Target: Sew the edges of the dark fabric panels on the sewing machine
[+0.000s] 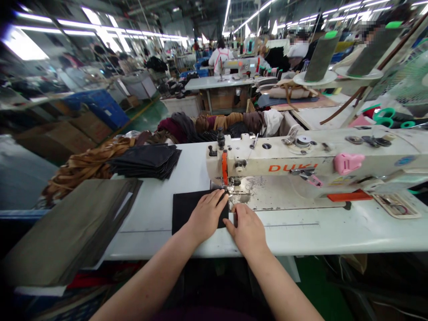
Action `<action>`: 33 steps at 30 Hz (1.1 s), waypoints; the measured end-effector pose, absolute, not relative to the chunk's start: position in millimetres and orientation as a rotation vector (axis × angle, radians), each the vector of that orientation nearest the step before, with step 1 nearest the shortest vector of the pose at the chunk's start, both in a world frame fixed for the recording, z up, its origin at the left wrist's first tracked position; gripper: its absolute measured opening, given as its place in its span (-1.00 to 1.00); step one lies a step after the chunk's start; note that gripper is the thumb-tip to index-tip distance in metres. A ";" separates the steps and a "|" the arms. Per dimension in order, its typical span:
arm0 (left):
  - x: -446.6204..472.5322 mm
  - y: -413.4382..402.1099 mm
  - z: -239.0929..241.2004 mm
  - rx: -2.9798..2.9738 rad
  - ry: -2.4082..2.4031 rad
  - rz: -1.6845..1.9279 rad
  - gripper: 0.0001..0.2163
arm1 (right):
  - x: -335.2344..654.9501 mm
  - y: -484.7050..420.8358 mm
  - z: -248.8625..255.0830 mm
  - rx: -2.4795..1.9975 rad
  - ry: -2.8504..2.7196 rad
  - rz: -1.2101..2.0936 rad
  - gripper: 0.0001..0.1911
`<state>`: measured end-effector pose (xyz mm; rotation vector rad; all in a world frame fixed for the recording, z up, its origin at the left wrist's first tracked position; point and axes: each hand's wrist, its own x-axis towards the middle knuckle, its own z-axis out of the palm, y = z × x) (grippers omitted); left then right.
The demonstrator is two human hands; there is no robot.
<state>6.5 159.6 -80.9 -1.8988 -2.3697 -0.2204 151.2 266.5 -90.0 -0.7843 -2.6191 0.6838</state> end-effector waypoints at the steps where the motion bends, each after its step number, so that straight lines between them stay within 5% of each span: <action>1: 7.2 159.8 -80.6 -1.900 -2.371 -0.217 -0.52 | 151.7 266.1 -89.5 -0.788 -2.614 0.692 -0.78; 8: 2.6 158.7 -81.0 -1.906 -2.331 -0.257 -0.54 | 151.2 267.1 -87.0 -0.846 -2.616 0.679 -0.77; 14: 11.7 132.1 -84.5 -2.009 -2.234 -0.456 -0.76 | 145.4 270.3 -86.5 -0.942 -2.641 0.622 -0.75; 33: -14.5 147.8 -93.9 -2.083 -2.200 -0.448 -0.63 | 144.7 263.1 -91.3 -0.958 -2.583 0.430 -0.91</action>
